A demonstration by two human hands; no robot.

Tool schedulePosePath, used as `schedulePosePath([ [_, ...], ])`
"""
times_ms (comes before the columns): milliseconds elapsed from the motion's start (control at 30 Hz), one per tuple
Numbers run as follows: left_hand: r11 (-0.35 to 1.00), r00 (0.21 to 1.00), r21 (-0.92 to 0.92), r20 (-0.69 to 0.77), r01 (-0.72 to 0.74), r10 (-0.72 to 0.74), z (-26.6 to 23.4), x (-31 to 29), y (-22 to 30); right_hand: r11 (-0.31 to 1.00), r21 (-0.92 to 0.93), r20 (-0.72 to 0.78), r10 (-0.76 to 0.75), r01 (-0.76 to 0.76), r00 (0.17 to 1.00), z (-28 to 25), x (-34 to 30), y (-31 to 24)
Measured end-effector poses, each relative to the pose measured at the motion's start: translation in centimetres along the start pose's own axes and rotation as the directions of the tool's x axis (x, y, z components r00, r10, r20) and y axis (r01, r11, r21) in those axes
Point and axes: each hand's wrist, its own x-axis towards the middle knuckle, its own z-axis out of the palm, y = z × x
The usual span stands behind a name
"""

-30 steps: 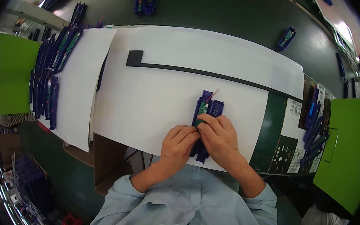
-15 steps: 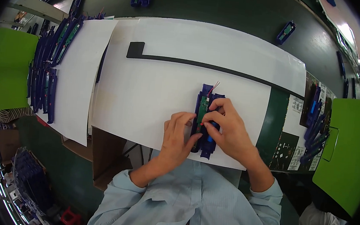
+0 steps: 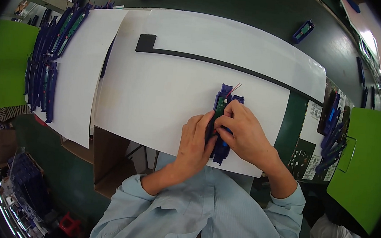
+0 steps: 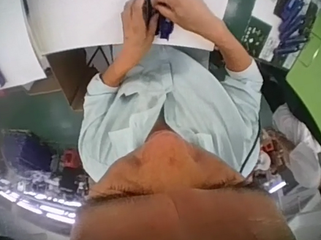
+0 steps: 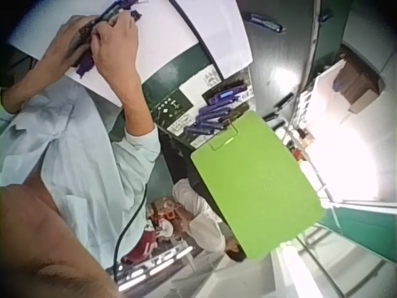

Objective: The person assembles electronic components by hand, combining circuit boards and wires into an electronic housing.

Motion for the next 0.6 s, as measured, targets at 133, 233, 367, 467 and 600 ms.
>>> schedulePosePath([
  [133,1.0,1.0,-0.013,-0.011,0.002,-0.002,0.11,-0.11,-0.05,1.0,-0.014,0.012,0.0,0.0,1.0,-0.04,0.11,-0.08],
  [233,1.0,1.0,-0.02,-0.014,0.0,0.0,0.16,-0.09,-0.01,0.999,-0.04,-0.004,-0.015,0.015,1.0,-0.07,0.08,-0.36],
  [367,1.0,1.0,-0.017,-0.01,0.012,-0.012,0.26,-0.18,-0.03,0.998,-0.068,0.006,-0.017,0.017,1.0,-0.12,-0.04,-0.9],
  [467,0.999,1.0,-0.033,-0.019,0.002,-0.002,0.36,-0.19,-0.08,0.987,-0.147,0.013,-0.059,0.06,0.998,-0.08,-0.15,-0.94],
  [600,1.0,1.0,-0.019,-0.027,-0.005,0.004,0.27,-0.09,0.14,0.971,-0.191,0.016,-0.143,0.144,0.99,0.28,-0.23,-0.79],
])
